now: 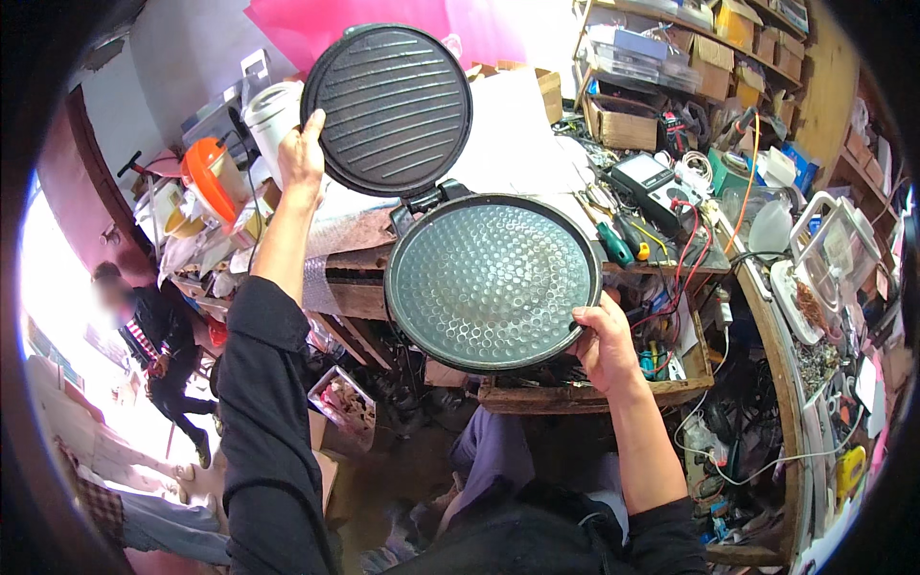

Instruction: The person disassembles a round electric grill by removing screws from the lid and base using a screwdriver. They separate the top and bottom plates, inspect the interior, and then reassemble the unit by screwing the parts back together.

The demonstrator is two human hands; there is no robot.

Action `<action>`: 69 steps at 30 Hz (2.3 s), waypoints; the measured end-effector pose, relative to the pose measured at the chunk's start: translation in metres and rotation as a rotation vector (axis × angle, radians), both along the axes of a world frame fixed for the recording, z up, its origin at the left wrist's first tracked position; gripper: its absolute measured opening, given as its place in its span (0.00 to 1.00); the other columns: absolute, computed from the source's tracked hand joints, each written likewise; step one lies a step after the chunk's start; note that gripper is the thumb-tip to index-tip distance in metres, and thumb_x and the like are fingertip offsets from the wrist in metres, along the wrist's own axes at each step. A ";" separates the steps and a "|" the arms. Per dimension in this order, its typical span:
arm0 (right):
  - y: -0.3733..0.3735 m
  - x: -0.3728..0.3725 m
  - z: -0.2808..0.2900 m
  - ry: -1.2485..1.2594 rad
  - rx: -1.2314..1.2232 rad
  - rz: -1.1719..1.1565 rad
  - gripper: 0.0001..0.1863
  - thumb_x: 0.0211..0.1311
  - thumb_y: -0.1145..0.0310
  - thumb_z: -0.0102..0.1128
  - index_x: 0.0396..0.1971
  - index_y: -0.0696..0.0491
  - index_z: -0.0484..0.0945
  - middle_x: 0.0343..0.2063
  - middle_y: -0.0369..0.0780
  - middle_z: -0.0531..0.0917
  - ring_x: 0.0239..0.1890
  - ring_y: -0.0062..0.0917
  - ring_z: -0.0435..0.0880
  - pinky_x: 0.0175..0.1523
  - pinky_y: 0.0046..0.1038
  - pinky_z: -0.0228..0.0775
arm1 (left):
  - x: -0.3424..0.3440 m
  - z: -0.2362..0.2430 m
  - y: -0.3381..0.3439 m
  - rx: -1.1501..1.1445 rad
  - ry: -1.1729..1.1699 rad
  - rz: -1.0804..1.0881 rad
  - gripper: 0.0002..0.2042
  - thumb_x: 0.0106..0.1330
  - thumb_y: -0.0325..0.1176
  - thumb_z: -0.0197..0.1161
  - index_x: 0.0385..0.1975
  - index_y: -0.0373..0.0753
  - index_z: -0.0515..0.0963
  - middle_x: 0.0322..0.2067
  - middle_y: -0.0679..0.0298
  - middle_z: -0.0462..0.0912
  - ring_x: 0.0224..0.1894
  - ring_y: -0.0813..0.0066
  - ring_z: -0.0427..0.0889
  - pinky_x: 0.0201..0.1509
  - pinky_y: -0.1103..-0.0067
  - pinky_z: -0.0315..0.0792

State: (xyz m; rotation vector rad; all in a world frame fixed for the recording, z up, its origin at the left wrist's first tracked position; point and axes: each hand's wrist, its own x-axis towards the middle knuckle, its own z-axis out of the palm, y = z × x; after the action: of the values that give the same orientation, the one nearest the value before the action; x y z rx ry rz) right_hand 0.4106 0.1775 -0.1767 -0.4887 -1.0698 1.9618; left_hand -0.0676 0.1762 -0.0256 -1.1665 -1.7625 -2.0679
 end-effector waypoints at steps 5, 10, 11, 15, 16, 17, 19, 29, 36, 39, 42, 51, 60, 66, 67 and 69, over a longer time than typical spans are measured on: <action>0.003 -0.002 -0.003 -0.027 -0.003 -0.033 0.27 0.61 0.71 0.59 0.60 0.59 0.69 0.50 0.42 0.82 0.46 0.28 0.86 0.50 0.37 0.87 | 0.000 0.001 0.003 -0.027 0.039 -0.032 0.25 0.69 0.52 0.67 0.42 0.29 0.84 0.35 0.56 0.86 0.40 0.67 0.80 0.48 0.71 0.73; 0.002 0.004 0.001 -0.117 0.025 -0.051 0.27 0.61 0.71 0.57 0.61 0.58 0.69 0.51 0.42 0.82 0.47 0.28 0.86 0.48 0.38 0.88 | 0.024 0.001 -0.005 0.016 0.029 -0.004 0.25 0.69 0.52 0.67 0.42 0.29 0.85 0.35 0.55 0.87 0.40 0.66 0.81 0.49 0.71 0.73; 0.002 0.004 0.002 -0.121 0.030 -0.048 0.27 0.61 0.71 0.57 0.61 0.57 0.69 0.50 0.42 0.82 0.48 0.28 0.86 0.48 0.38 0.88 | 0.024 0.002 -0.005 -0.009 0.015 0.029 0.25 0.69 0.51 0.67 0.42 0.28 0.85 0.35 0.55 0.87 0.40 0.66 0.81 0.49 0.71 0.73; -0.003 -0.001 0.003 -0.222 0.100 -0.169 0.36 0.63 0.64 0.65 0.70 0.56 0.63 0.49 0.42 0.82 0.47 0.27 0.84 0.45 0.37 0.86 | 0.001 0.003 -0.003 -0.035 -0.061 -0.036 0.24 0.69 0.49 0.67 0.42 0.27 0.85 0.36 0.54 0.87 0.41 0.68 0.81 0.49 0.72 0.73; -0.006 0.006 0.008 -0.307 0.117 -0.243 0.40 0.64 0.61 0.68 0.73 0.56 0.61 0.49 0.42 0.82 0.45 0.26 0.84 0.44 0.36 0.85 | 0.013 0.003 -0.001 -0.005 -0.095 -0.141 0.24 0.69 0.49 0.67 0.42 0.27 0.85 0.37 0.55 0.87 0.42 0.69 0.81 0.49 0.73 0.73; -0.007 0.011 0.013 -0.392 0.245 -0.329 0.46 0.64 0.58 0.71 0.76 0.55 0.57 0.49 0.42 0.82 0.45 0.24 0.83 0.44 0.33 0.83 | 0.017 0.002 0.001 0.054 -0.027 -0.081 0.24 0.70 0.48 0.67 0.44 0.26 0.84 0.39 0.56 0.87 0.43 0.70 0.81 0.50 0.74 0.73; 0.006 0.021 0.018 -0.704 0.629 -0.665 0.31 0.65 0.62 0.70 0.65 0.56 0.72 0.46 0.44 0.81 0.45 0.28 0.83 0.45 0.31 0.79 | 0.020 0.006 -0.001 -0.023 -0.041 -0.036 0.24 0.70 0.47 0.67 0.47 0.26 0.83 0.43 0.57 0.87 0.44 0.69 0.82 0.53 0.75 0.73; 0.114 0.030 0.028 -1.395 1.228 -0.824 0.14 0.67 0.61 0.63 0.44 0.56 0.79 0.40 0.52 0.83 0.45 0.49 0.84 0.50 0.49 0.79 | -0.002 -0.003 -0.011 -0.016 0.016 -0.035 0.25 0.71 0.48 0.65 0.50 0.27 0.83 0.44 0.54 0.87 0.47 0.64 0.83 0.55 0.72 0.73; 0.157 0.049 0.055 -1.419 1.080 -0.538 0.18 0.66 0.63 0.52 0.52 0.56 0.78 0.41 0.57 0.85 0.47 0.52 0.85 0.54 0.48 0.77 | 0.022 0.004 -0.008 -0.068 0.042 0.013 0.25 0.69 0.51 0.67 0.47 0.29 0.84 0.41 0.52 0.87 0.44 0.64 0.83 0.52 0.70 0.74; 0.120 0.058 0.071 -1.008 1.027 -0.909 0.18 0.67 0.61 0.59 0.49 0.56 0.85 0.40 0.52 0.88 0.42 0.43 0.89 0.50 0.38 0.79 | 0.012 0.000 -0.004 -0.057 -0.012 0.010 0.25 0.69 0.51 0.66 0.43 0.29 0.84 0.38 0.52 0.87 0.43 0.63 0.82 0.51 0.70 0.73; 0.053 0.066 0.084 -0.781 1.016 -0.941 0.14 0.67 0.68 0.63 0.48 0.57 0.86 0.34 0.49 0.89 0.35 0.27 0.89 0.46 0.26 0.78 | 0.014 0.002 -0.008 -0.062 -0.010 -0.004 0.26 0.68 0.51 0.68 0.45 0.27 0.84 0.38 0.55 0.86 0.42 0.66 0.81 0.50 0.72 0.73; -0.025 0.070 0.073 -0.534 0.923 -0.532 0.10 0.64 0.76 0.66 0.44 0.59 0.88 0.31 0.38 0.90 0.32 0.16 0.85 0.40 0.22 0.77 | -0.014 -0.001 -0.002 -0.043 -0.028 -0.065 0.26 0.69 0.52 0.68 0.42 0.27 0.84 0.38 0.56 0.87 0.42 0.69 0.81 0.49 0.72 0.73; -0.023 0.068 0.097 -0.620 0.994 -0.454 0.11 0.63 0.76 0.66 0.44 0.60 0.88 0.32 0.41 0.90 0.34 0.20 0.87 0.43 0.24 0.78 | -0.014 -0.001 -0.007 -0.063 -0.020 -0.065 0.27 0.70 0.51 0.67 0.46 0.26 0.84 0.41 0.56 0.87 0.44 0.69 0.82 0.52 0.73 0.74; -0.023 0.060 0.111 -0.623 1.134 -0.470 0.11 0.60 0.76 0.67 0.43 0.61 0.87 0.35 0.46 0.90 0.37 0.29 0.90 0.46 0.27 0.79 | 0.008 0.001 -0.005 0.026 -0.015 -0.151 0.21 0.73 0.48 0.66 0.37 0.31 0.83 0.33 0.65 0.85 0.31 0.78 0.78 0.40 0.79 0.74; -0.026 0.056 0.113 -0.627 1.144 -0.469 0.11 0.60 0.76 0.67 0.42 0.61 0.87 0.35 0.46 0.90 0.37 0.31 0.90 0.46 0.28 0.79 | 0.004 0.002 -0.006 0.015 -0.004 -0.151 0.21 0.74 0.48 0.65 0.40 0.30 0.84 0.35 0.63 0.86 0.33 0.78 0.80 0.42 0.79 0.75; -0.033 0.048 0.117 -0.628 1.280 -0.498 0.10 0.59 0.77 0.67 0.41 0.61 0.86 0.33 0.47 0.89 0.36 0.36 0.89 0.45 0.31 0.80 | -0.006 0.001 -0.009 -0.039 -0.065 -0.173 0.23 0.73 0.46 0.64 0.50 0.27 0.84 0.44 0.59 0.88 0.46 0.71 0.83 0.54 0.75 0.74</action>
State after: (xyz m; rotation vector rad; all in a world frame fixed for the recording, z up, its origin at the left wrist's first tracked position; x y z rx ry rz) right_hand 0.4591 0.1440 -0.0597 -0.5384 -2.0528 0.4215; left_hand -0.0738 0.1670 -0.0249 -1.3207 -1.7959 -2.2004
